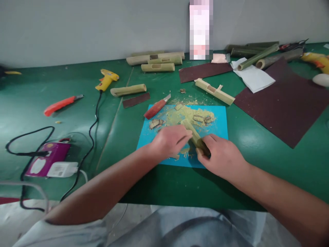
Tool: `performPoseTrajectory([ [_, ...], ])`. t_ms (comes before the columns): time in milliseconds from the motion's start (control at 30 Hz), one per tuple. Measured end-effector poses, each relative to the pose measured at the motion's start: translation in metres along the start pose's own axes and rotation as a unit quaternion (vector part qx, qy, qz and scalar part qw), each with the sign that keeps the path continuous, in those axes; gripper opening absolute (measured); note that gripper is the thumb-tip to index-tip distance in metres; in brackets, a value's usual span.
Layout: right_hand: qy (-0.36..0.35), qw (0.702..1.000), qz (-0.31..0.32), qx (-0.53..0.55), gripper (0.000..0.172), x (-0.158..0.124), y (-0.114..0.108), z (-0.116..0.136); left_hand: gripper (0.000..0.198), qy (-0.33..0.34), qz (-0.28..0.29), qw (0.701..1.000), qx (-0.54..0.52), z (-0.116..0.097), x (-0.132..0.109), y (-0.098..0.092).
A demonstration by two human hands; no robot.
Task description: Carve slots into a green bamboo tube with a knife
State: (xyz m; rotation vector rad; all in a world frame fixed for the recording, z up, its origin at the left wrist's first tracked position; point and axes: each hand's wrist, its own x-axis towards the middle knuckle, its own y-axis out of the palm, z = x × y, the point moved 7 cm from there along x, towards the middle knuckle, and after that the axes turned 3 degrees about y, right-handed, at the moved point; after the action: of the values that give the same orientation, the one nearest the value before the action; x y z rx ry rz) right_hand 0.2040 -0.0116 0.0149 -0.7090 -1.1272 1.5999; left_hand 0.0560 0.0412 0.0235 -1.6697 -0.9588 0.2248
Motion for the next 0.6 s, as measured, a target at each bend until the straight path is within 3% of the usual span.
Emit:
performPoseTrajectory([
  [167, 0.000, 1.000, -0.002, -0.001, 0.017, -0.001, 0.001, 0.000, 0.026, -0.035, -0.035, 0.999, -0.002, 0.006, -0.001, -0.003],
  [300, -0.004, 1.000, -0.003, -0.002, 0.017, 0.000, 0.001, 0.001, 0.027, -0.004, -0.002, 1.000, -0.017, 0.002, -0.001, 0.002],
  [400, -0.005, 1.000, -0.004, -0.002, 0.017, 0.000, 0.001, 0.001, 0.026, -0.039, -0.033, 0.999, -0.001, 0.002, -0.002, -0.003],
  [533, -0.003, 1.000, 0.006, -0.007, 0.016, 0.000, 0.002, 0.001, 0.034, 0.043, 0.047, 0.998, 0.005, -0.021, -0.004, 0.009],
  [600, 0.000, 1.000, 0.007, -0.007, 0.017, 0.000, 0.002, 0.001, 0.033, 0.031, 0.045, 0.999, 0.003, -0.022, -0.004, 0.009],
])
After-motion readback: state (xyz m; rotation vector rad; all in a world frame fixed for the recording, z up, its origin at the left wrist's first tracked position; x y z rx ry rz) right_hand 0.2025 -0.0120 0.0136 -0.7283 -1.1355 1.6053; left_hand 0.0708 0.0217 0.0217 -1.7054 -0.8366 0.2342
